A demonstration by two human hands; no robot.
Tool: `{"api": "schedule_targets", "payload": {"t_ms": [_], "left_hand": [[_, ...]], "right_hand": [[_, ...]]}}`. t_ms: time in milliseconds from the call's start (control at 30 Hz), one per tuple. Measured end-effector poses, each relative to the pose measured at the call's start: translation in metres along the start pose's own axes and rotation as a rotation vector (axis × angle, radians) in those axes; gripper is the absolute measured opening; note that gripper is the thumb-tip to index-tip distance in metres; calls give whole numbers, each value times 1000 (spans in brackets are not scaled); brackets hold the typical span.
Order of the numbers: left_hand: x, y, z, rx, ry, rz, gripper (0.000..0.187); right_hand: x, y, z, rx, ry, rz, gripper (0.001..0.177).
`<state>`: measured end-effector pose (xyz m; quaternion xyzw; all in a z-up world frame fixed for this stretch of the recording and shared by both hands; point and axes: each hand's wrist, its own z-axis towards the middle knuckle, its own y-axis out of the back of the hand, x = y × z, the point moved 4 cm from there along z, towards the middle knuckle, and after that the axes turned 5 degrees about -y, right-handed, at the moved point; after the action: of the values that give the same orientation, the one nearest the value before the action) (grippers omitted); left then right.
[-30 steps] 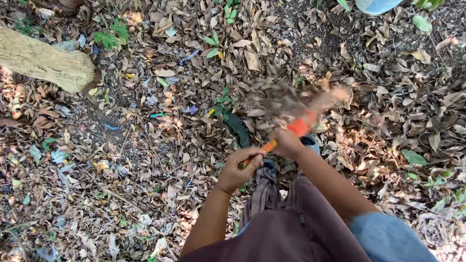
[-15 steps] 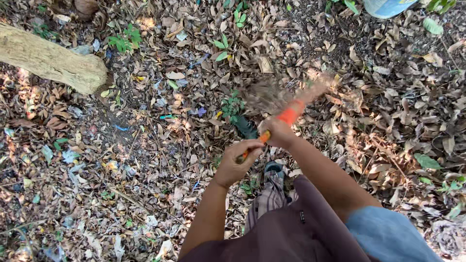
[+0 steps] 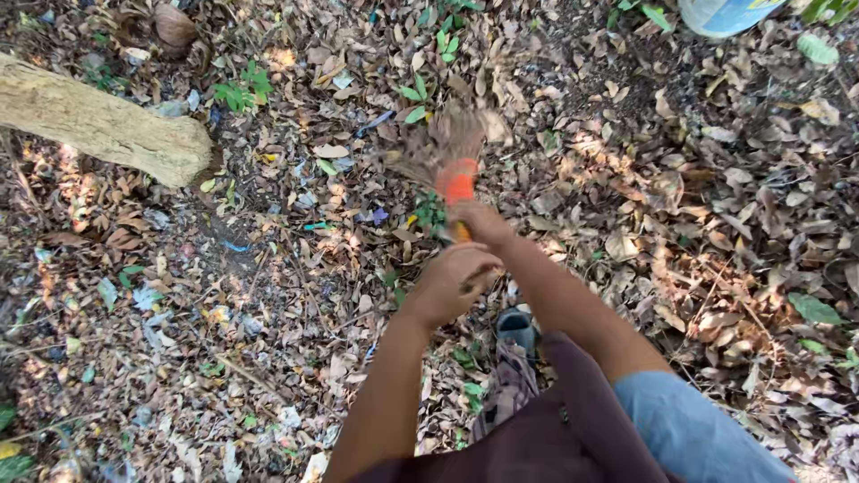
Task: The person picks up plastic wrappers, mesh bags, and other debris from the ground by hand and puts them into a bucket.
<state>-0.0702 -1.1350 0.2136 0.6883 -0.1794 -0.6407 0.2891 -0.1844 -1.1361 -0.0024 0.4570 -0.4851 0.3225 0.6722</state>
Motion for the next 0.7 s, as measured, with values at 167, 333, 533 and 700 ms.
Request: {"api": "schedule_targets", "payload": {"t_ms": [167,333,533,700], "left_hand": [[24,-20,-35,-137,125,-436,15],[-21,68,-90,-478,-7,-288,9],[14,40,-67,-269,187,-60,13],[30,39,-86,-249,235,-726,22]], "right_hand": [[10,14,-68,-100,-45,-282,29],[118,-28,-33,-283,203,-119,20],[49,-64,22,59,29,141,25],[79,-18,-53,22,-67,-291,31]]}}
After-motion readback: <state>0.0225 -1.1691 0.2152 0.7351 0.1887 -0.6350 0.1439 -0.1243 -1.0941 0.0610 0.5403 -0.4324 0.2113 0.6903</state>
